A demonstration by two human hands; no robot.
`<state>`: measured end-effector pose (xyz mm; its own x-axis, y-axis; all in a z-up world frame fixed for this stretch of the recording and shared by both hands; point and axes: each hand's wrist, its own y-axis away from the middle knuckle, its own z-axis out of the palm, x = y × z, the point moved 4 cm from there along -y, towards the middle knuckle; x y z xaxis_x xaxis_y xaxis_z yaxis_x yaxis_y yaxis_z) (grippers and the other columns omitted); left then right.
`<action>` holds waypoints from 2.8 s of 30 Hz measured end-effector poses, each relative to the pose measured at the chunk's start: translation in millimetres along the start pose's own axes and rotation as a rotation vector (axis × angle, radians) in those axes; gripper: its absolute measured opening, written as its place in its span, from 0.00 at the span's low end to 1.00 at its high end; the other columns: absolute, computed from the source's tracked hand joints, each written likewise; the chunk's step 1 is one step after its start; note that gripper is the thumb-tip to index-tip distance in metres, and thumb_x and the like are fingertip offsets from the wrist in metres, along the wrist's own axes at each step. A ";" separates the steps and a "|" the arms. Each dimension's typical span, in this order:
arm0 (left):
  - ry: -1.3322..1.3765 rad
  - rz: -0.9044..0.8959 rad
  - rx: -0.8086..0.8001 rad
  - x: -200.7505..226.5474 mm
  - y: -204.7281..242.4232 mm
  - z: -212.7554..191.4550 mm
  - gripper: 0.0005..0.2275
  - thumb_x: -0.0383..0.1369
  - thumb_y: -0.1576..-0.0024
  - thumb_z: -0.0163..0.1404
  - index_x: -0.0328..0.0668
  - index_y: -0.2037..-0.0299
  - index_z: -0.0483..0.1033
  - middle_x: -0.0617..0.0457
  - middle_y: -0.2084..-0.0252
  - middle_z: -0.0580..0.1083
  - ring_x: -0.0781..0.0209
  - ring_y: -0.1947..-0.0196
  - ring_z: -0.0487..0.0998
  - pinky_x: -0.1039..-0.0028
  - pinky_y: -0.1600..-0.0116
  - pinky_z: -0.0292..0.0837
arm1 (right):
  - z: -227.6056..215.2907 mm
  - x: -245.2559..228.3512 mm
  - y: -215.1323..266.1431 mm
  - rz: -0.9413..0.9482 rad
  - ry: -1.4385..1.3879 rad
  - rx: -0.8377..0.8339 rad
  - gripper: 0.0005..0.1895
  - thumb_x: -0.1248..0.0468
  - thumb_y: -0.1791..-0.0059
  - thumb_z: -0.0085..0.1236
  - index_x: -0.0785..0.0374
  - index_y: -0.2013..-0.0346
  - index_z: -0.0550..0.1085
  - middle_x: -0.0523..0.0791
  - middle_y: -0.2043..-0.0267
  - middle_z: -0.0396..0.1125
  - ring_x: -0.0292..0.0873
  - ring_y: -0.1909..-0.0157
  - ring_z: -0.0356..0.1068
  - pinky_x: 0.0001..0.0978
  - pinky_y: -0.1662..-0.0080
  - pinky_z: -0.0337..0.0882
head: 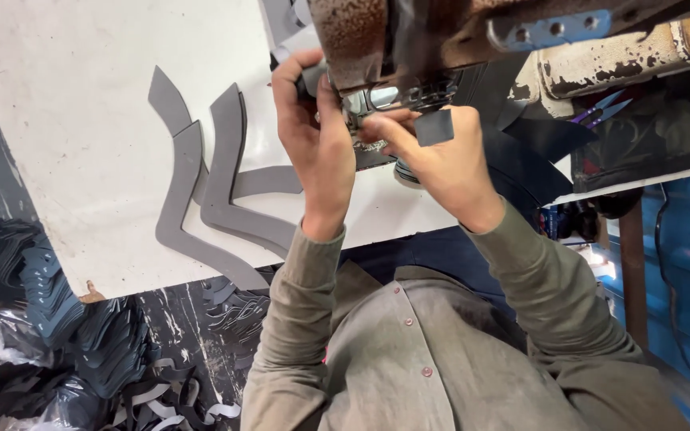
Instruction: Sewing together synthetic components for shoe uppers using an industrial sewing machine.
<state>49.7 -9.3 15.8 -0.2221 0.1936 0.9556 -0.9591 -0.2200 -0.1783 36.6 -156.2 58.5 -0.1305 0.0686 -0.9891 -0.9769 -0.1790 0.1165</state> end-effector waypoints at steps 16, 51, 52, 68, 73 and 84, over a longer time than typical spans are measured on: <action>-1.525 0.015 -0.035 -12.8 44.9 -234.7 0.26 0.23 0.43 0.44 0.41 0.31 0.66 0.43 0.42 0.71 0.50 0.43 0.72 0.66 0.45 0.76 | -182.9 104.0 50.7 -0.069 0.922 0.230 0.12 0.63 0.44 0.69 0.72 0.58 0.78 0.48 0.65 0.73 0.37 0.65 0.70 0.32 0.59 0.68; 0.180 -0.411 -0.280 49.0 52.4 -25.8 0.17 0.32 0.27 0.41 0.32 0.31 0.69 0.50 0.46 0.77 0.70 0.49 0.74 0.79 0.41 0.70 | 12.1 14.7 66.0 0.139 0.480 -0.695 0.10 0.63 0.52 0.59 0.65 0.60 0.81 0.48 0.66 0.79 0.42 0.67 0.79 0.31 0.62 0.74; 0.137 -0.377 -0.285 49.1 50.7 -22.6 0.17 0.31 0.26 0.42 0.33 0.30 0.68 0.50 0.47 0.78 0.70 0.51 0.74 0.80 0.44 0.70 | 14.0 20.7 66.7 0.156 0.476 -0.665 0.10 0.63 0.52 0.60 0.65 0.60 0.81 0.48 0.67 0.79 0.41 0.68 0.79 0.31 0.62 0.74; 0.071 -0.191 -0.290 15.4 9.7 -25.4 0.07 0.21 0.27 0.43 0.35 0.41 0.63 0.54 0.46 0.67 0.71 0.51 0.70 0.78 0.43 0.69 | 46.3 41.3 68.2 0.101 0.335 -0.340 0.08 0.65 0.48 0.57 0.67 0.60 0.79 0.46 0.67 0.77 0.35 0.69 0.76 0.27 0.62 0.74; -0.021 -0.102 -0.283 20.8 7.8 -26.2 0.07 0.21 0.25 0.46 0.35 0.41 0.64 0.55 0.48 0.67 0.72 0.49 0.67 0.80 0.41 0.65 | 37.5 26.7 60.8 0.040 0.364 -0.318 0.07 0.65 0.47 0.57 0.66 0.60 0.79 0.46 0.67 0.76 0.37 0.69 0.75 0.28 0.63 0.73; -0.117 -0.068 -0.238 22.8 15.9 -16.4 0.13 0.21 0.28 0.50 0.35 0.36 0.64 0.52 0.43 0.69 0.67 0.42 0.70 0.78 0.35 0.67 | 7.4 -9.8 33.1 -0.017 0.485 -0.338 0.06 0.66 0.47 0.57 0.65 0.58 0.79 0.47 0.70 0.74 0.41 0.76 0.70 0.30 0.69 0.69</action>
<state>26.4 7.3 30.9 -0.1468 0.0854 0.9855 -0.9885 0.0236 -0.1493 4.3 -155.6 72.7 0.0545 -0.3683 -0.9281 -0.8597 -0.4900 0.1440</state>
